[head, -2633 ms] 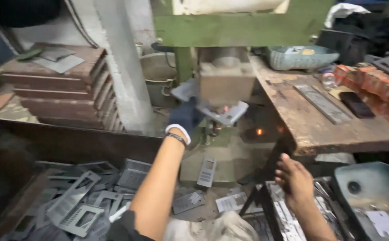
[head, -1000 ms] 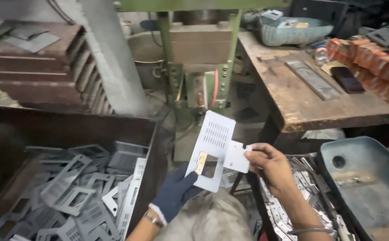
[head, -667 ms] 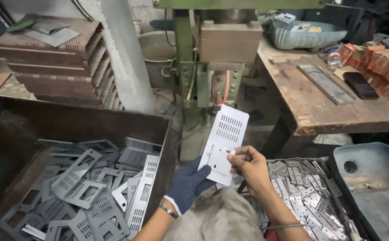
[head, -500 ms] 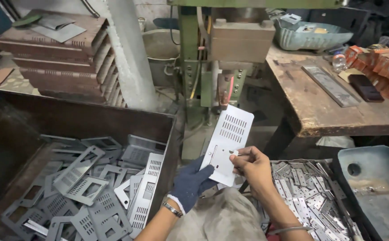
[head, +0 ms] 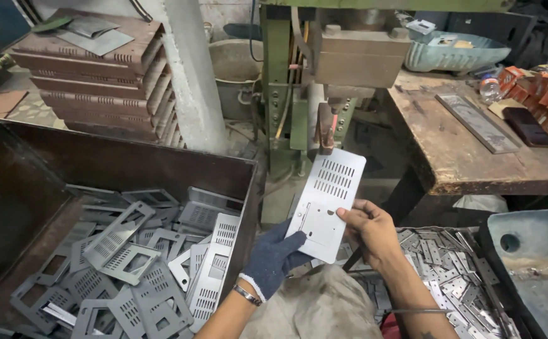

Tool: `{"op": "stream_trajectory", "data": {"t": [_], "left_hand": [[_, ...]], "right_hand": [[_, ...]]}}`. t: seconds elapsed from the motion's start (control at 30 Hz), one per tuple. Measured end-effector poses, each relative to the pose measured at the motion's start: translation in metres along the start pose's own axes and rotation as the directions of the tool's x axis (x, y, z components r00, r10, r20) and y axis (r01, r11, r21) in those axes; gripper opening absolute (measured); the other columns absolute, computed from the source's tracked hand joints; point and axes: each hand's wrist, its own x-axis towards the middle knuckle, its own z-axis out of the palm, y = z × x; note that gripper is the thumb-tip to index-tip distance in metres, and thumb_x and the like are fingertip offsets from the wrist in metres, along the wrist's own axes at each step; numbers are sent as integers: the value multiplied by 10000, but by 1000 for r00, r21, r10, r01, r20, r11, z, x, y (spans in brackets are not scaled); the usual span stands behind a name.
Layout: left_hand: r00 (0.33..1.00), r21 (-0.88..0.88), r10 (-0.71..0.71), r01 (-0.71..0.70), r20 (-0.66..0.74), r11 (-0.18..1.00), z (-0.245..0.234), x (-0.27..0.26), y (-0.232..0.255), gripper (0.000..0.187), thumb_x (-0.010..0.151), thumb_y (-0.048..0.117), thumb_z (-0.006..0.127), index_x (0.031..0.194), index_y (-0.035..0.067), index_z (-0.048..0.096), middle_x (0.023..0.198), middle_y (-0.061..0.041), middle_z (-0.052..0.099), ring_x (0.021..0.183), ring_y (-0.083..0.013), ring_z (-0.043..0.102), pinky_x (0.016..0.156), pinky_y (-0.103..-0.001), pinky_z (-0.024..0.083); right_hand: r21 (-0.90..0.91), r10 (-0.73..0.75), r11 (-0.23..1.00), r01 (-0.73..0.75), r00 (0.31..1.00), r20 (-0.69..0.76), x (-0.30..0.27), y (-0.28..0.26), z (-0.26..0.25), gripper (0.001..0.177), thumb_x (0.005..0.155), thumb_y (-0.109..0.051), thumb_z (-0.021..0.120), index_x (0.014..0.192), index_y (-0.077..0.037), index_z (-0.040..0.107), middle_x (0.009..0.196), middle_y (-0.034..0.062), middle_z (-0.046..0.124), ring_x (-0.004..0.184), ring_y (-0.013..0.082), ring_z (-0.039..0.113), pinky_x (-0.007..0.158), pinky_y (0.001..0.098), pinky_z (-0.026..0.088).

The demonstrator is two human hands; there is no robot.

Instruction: The person picks perforated metal faceplates one at a time from a large bin and positions each under a foot-operated press machine, which presses the plate with visible sparks. They then remove the pressed plate, place it aside, and repeat the cycle with additional plates, at one point reaching into a tray of small metal parts.

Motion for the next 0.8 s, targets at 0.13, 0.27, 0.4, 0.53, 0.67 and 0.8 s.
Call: {"op": "stream_trajectory", "data": {"t": [0.13,0.27,0.4,0.53,0.67,0.8], "left_hand": [[1000,30,-3,3,-9,1000,3,-1,3,490,924,59,641,1403,-23,578,1217,-177,721,1019,-268,746,839,-374,663],[1000,38,-13,13,-22,999,2,-1,4,495,920,61,640,1406,-9,573,1218,-167,721,1026,-263,745,841,-372,662],[1000,49,-4,5,-13,999,-2,2,1,501,924,66,644,1411,-17,562,1227,-168,719,1036,-257,742,848,-361,661],[1000,54,13,-13,-10,998,-2,0,2,512,917,71,654,1410,-31,564,1223,-168,718,1025,-254,742,836,-358,661],[1000,57,14,-14,-11,998,-3,2,1,515,913,78,659,1409,-29,567,1220,-163,719,1023,-247,744,836,-352,662],[1000,78,13,-11,-26,997,-5,4,0,509,914,82,664,1402,-32,575,1217,-165,721,1020,-248,744,837,-348,662]], "right_hand": [[-20,-14,1000,14,1000,10,-2,-3,2,342,827,-27,771,1136,33,636,963,107,767,793,137,690,658,254,527],[11,-61,998,61,996,66,7,7,-6,359,839,-26,787,1163,54,656,959,107,758,745,122,634,632,249,498],[-8,-46,999,46,998,32,3,3,-1,347,834,-27,771,1153,45,651,958,111,764,768,129,666,651,253,509],[0,-19,1000,19,1000,17,-6,-6,9,325,827,-35,751,1127,27,642,953,95,769,804,127,706,687,260,546],[-35,-33,999,34,999,20,-2,-1,4,321,845,-39,768,1135,34,652,946,86,759,789,116,675,676,246,522],[-26,-20,999,20,1000,4,-3,-3,7,315,842,-29,762,1130,36,654,925,97,756,765,128,679,658,248,530]]}}
